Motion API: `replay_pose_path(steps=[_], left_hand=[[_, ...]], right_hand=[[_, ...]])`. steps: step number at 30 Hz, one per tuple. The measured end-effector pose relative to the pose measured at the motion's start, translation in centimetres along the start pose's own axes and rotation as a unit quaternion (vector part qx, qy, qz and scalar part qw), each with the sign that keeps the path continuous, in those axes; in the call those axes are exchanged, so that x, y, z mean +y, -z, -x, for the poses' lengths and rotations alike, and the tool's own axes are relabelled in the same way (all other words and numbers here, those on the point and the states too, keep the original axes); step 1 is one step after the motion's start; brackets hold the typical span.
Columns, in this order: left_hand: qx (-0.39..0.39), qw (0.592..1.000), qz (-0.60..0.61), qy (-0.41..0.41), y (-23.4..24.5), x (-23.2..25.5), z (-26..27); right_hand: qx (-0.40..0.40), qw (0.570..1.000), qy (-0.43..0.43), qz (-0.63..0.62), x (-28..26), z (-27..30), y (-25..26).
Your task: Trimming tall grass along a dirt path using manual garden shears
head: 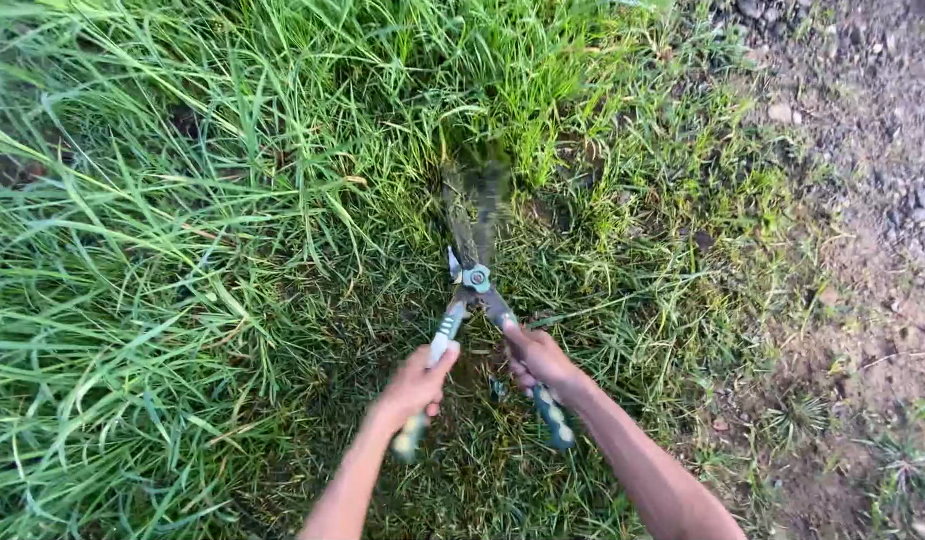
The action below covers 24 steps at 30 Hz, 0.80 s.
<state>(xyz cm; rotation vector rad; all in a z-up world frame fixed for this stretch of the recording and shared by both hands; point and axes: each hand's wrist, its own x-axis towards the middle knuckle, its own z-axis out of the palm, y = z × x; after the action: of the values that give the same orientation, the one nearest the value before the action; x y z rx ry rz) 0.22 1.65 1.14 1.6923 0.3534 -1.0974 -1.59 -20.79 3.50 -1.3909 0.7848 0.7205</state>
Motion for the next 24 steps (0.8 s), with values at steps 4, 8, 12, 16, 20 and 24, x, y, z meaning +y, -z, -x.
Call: replay_pose_path(steps=[4,8,12,16,20,24], left_hand=[[-0.031,0.997,-0.043,0.050,5.2,-0.6,-0.4],[0.035,0.999,0.016,0.029,-2.0,-0.5,-1.3],[0.076,0.980,0.181,0.014,-4.6,5.7,3.6],[0.081,0.992,0.092,-0.043,-3.7,1.9,1.4],[0.060,0.994,-0.053,-0.072,-1.1,-1.4,0.5],[0.151,0.966,-0.193,-0.079,0.9,3.2,3.5]], right_hand=[[-0.011,0.999,-0.053,0.006,3.1,0.9,2.9],[-0.012,1.000,-0.016,0.016,3.1,-3.3,1.8],[-0.015,0.999,0.027,-0.040,-0.2,-3.9,-0.9],[0.014,0.997,0.053,-0.047,0.2,-1.1,-1.2],[0.039,0.994,0.097,-0.036,1.8,1.0,0.6],[0.047,0.988,0.137,-0.049,2.3,3.5,2.0]])
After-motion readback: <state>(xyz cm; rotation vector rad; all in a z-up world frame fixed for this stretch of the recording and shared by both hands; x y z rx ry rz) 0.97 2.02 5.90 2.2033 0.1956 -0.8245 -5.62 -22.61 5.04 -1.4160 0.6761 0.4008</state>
